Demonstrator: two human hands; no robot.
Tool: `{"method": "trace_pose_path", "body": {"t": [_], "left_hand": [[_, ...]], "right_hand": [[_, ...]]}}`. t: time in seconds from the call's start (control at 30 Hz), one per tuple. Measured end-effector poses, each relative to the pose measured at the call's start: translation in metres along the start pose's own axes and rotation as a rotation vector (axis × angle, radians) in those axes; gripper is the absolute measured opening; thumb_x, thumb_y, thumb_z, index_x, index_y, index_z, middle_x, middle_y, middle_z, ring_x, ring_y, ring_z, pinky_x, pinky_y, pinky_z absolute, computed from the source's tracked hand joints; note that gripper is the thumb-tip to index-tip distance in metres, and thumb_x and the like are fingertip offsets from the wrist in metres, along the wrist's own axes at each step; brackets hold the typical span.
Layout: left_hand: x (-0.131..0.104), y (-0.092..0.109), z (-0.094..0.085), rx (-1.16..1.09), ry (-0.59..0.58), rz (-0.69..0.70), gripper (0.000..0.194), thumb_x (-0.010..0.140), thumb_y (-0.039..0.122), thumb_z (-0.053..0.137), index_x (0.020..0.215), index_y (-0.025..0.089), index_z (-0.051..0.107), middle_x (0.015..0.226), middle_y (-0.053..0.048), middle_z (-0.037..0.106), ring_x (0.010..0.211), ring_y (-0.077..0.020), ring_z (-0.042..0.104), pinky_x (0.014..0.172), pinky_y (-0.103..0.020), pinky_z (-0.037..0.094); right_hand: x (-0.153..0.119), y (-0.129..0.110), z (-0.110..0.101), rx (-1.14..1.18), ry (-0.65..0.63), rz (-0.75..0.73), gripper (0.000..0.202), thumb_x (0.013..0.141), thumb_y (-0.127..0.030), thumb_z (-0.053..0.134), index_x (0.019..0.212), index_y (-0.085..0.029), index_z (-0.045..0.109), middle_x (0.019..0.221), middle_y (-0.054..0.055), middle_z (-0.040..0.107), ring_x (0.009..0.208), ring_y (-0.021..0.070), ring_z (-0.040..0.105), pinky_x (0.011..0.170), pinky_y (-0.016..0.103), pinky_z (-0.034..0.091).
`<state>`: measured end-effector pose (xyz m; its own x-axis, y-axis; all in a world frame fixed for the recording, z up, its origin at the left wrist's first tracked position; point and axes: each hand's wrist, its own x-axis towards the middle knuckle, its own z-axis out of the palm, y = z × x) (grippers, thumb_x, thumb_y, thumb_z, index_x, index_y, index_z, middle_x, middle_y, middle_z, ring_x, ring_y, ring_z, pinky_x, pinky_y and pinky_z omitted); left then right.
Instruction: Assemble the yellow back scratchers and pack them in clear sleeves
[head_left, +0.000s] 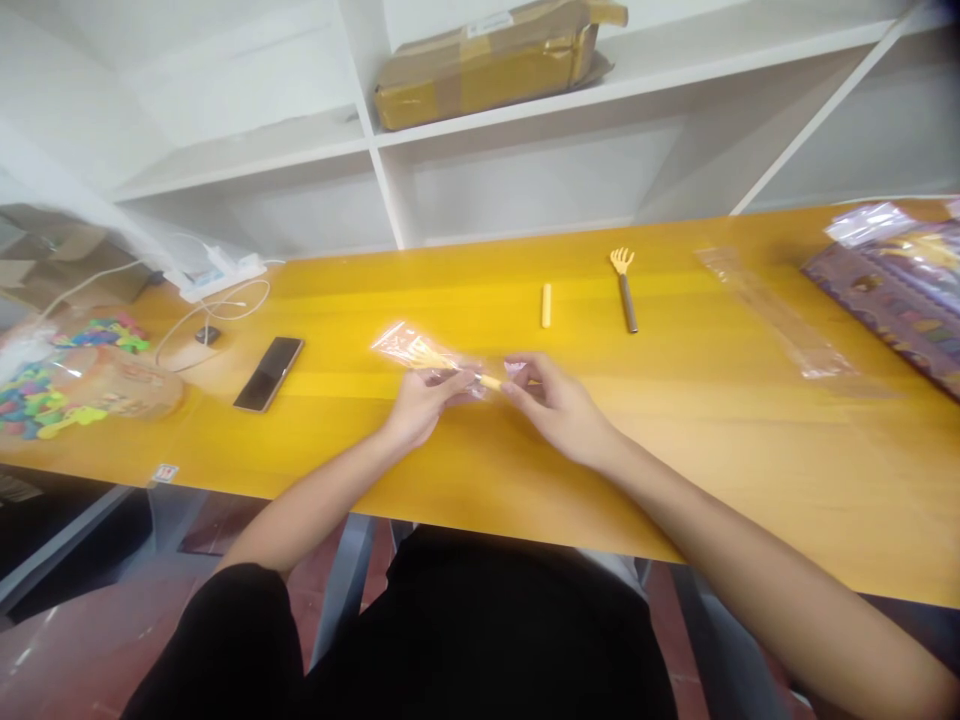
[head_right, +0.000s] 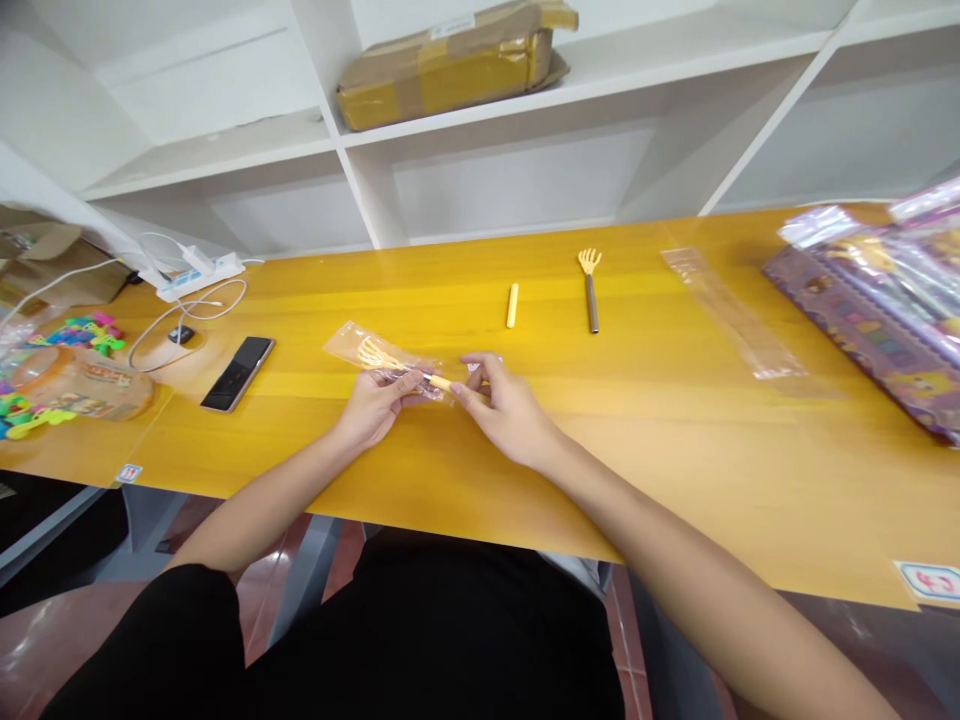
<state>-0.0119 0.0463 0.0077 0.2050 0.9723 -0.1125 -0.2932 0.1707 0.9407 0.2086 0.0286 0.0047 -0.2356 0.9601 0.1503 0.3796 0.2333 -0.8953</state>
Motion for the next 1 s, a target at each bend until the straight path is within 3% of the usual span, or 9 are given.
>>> {"method": "trace_pose_path", "body": {"t": [0.13,0.33,0.53,0.63,0.73,0.9,1.0], "left_hand": [[-0.001,-0.004,0.001,-0.008,-0.076,-0.02,0.035,0.078,0.04,0.093,0.099,0.013,0.084,0.102,-0.014,0.082,0.089,-0.0233,0.079,0.089,-0.04,0.066],[0.006,0.01,-0.005,-0.061,0.051,0.091,0.035,0.078,0.038,0.094,0.098,0.012,0.082,0.104,-0.012,0.081,0.087,-0.0206,0.079,0.089,-0.037,0.066],[0.009,0.022,-0.01,-0.105,0.074,0.125,0.034,0.077,0.035,0.094,0.098,0.012,0.081,0.106,-0.01,0.081,0.093,-0.0191,0.078,0.089,-0.034,0.066],[0.009,0.018,-0.01,-0.104,0.046,0.089,0.036,0.076,0.036,0.095,0.098,0.012,0.081,0.104,-0.01,0.081,0.092,-0.0196,0.078,0.088,-0.035,0.067],[0.007,0.011,-0.008,-0.089,0.006,0.023,0.039,0.074,0.038,0.096,0.097,0.011,0.08,0.101,-0.011,0.082,0.09,-0.0211,0.079,0.087,-0.036,0.067],[-0.001,0.001,-0.001,-0.046,-0.107,-0.086,0.039,0.078,0.04,0.094,0.098,0.009,0.08,0.094,-0.012,0.082,0.084,-0.0216,0.08,0.085,-0.037,0.067],[-0.006,-0.002,0.002,-0.001,-0.19,-0.128,0.04,0.079,0.04,0.093,0.101,0.01,0.08,0.092,-0.012,0.082,0.083,-0.0223,0.08,0.084,-0.037,0.067]], "right_hand": [[-0.002,0.0,0.006,0.068,-0.012,-0.008,0.047,0.101,-0.054,0.058,0.135,-0.023,0.053,0.106,0.007,0.065,0.089,0.0224,0.067,0.081,0.039,0.057],[0.004,0.006,0.001,0.333,0.041,-0.033,0.04,0.096,-0.048,0.068,0.125,-0.023,0.056,0.104,0.004,0.06,0.077,0.0144,0.061,0.068,0.032,0.054],[0.01,0.005,-0.007,0.525,0.042,-0.019,0.039,0.089,-0.048,0.083,0.109,-0.021,0.063,0.098,0.004,0.071,0.086,0.0173,0.072,0.086,0.037,0.06],[0.01,0.006,-0.006,0.57,0.018,-0.003,0.044,0.083,-0.05,0.088,0.105,-0.021,0.064,0.094,0.004,0.073,0.084,0.0196,0.075,0.085,0.04,0.063],[0.009,0.009,-0.004,0.464,0.04,-0.043,0.047,0.083,-0.053,0.089,0.107,-0.021,0.064,0.089,0.003,0.074,0.077,0.0195,0.074,0.075,0.038,0.062],[0.005,0.015,-0.002,0.007,0.206,-0.336,0.04,0.091,-0.055,0.081,0.109,-0.022,0.068,0.083,0.003,0.069,0.068,0.0165,0.064,0.064,0.033,0.054],[0.004,0.017,-0.002,-0.137,0.204,-0.456,0.037,0.095,-0.053,0.077,0.114,-0.023,0.067,0.087,0.004,0.066,0.067,0.0161,0.06,0.064,0.033,0.053]]}}
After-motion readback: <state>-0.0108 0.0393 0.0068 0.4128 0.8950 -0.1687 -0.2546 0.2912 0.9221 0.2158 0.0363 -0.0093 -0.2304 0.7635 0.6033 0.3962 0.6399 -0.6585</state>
